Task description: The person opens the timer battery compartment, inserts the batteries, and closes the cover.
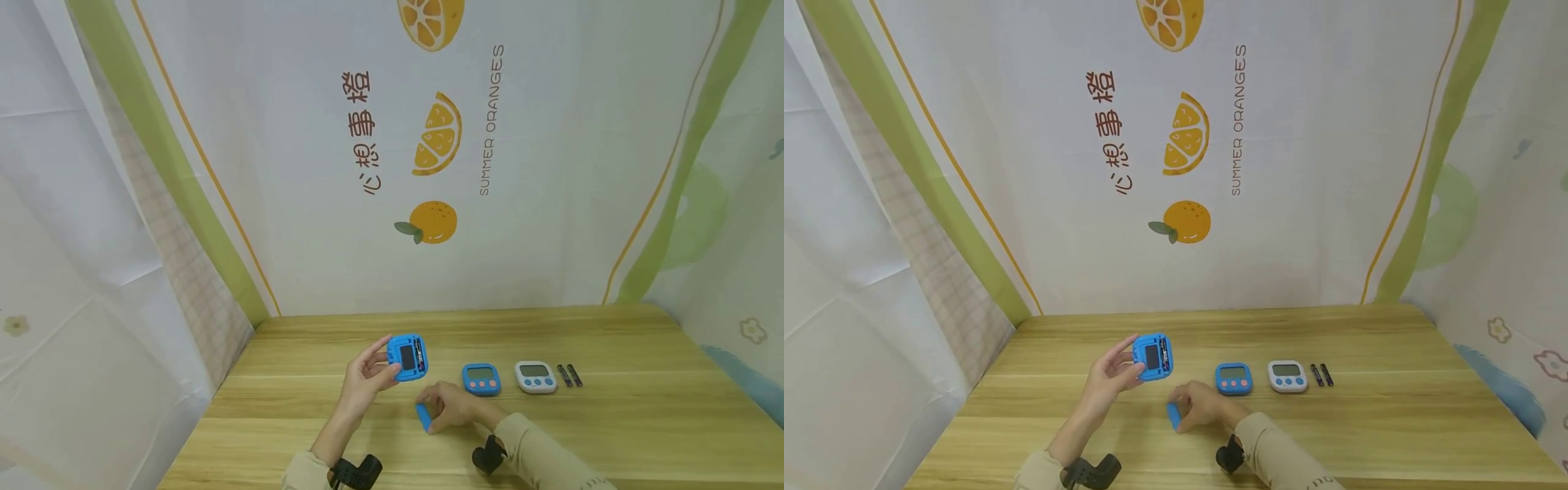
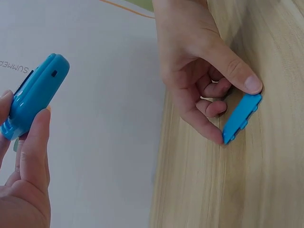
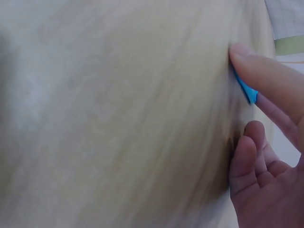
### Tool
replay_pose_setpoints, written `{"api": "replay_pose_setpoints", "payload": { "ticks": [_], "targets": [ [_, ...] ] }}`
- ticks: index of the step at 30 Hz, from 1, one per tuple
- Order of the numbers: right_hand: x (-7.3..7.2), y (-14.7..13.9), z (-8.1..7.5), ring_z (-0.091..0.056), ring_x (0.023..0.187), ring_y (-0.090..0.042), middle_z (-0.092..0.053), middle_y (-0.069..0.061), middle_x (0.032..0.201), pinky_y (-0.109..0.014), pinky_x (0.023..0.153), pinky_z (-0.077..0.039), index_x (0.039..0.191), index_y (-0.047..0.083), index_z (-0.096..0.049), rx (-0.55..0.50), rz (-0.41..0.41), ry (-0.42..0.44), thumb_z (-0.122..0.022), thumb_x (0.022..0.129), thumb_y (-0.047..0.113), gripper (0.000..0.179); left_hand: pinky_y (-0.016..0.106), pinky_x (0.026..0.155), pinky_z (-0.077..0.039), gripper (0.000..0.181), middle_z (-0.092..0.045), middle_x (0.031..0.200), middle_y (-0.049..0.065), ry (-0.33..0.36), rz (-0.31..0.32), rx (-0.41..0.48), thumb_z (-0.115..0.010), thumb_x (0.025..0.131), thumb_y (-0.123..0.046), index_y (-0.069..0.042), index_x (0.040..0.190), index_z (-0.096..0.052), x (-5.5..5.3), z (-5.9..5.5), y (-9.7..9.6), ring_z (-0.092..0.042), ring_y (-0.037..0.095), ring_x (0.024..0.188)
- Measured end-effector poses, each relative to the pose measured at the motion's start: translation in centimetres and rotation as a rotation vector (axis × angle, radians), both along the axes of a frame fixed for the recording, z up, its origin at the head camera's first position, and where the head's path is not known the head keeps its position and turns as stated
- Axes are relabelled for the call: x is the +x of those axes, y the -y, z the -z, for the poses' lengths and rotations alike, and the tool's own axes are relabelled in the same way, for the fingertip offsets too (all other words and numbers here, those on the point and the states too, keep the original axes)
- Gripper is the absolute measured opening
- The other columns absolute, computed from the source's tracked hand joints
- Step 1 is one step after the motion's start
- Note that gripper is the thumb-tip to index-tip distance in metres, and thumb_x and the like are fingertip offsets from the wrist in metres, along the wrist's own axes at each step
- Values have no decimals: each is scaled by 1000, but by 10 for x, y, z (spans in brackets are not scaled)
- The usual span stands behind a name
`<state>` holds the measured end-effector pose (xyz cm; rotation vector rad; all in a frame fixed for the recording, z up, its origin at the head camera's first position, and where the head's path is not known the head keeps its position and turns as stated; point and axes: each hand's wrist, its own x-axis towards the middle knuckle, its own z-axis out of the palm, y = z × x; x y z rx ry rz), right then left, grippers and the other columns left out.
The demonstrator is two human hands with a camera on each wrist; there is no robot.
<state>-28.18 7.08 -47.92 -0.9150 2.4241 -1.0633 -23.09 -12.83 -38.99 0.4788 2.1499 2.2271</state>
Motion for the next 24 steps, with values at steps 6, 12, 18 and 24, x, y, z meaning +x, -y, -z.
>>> {"api": "replay_pose_setpoints", "payload": {
  "ticks": [6,12,18,24],
  "targets": [
    [2,0,-4,-46,73,-14,-48,-3,86,-22,62,-42,101,7,-52,-32,-1,59,-76,67,5,41,37,75,-51,51,-52,106,23,22,-14,-27,-56,86,-2,-2,133,-36,5,-8,-2,-59,12,82],
    [3,-1,-7,-49,71,-13,-51,-3,81,-22,61,-44,99,6,-46,-60,-9,104,-75,67,2,43,35,74,-52,52,-52,107,22,25,-8,-22,-56,86,-2,-2,134,-36,5,-8,-3,-59,12,83],
    [3,-2,-7,-52,72,-14,-54,-3,80,-24,63,-45,95,5,-47,-100,25,117,-72,71,1,35,35,74,-52,52,-52,107,23,28,-5,-15,-56,85,-2,-3,133,-37,5,-7,-3,-59,13,83],
    [4,-5,-7,-54,71,-14,-59,-2,78,-26,61,-46,94,5,-51,-132,29,135,-64,79,1,20,35,75,-52,51,-50,107,25,18,-3,-12,-55,86,-1,-2,133,-36,7,-7,-3,-59,12,83]
  ]
}}
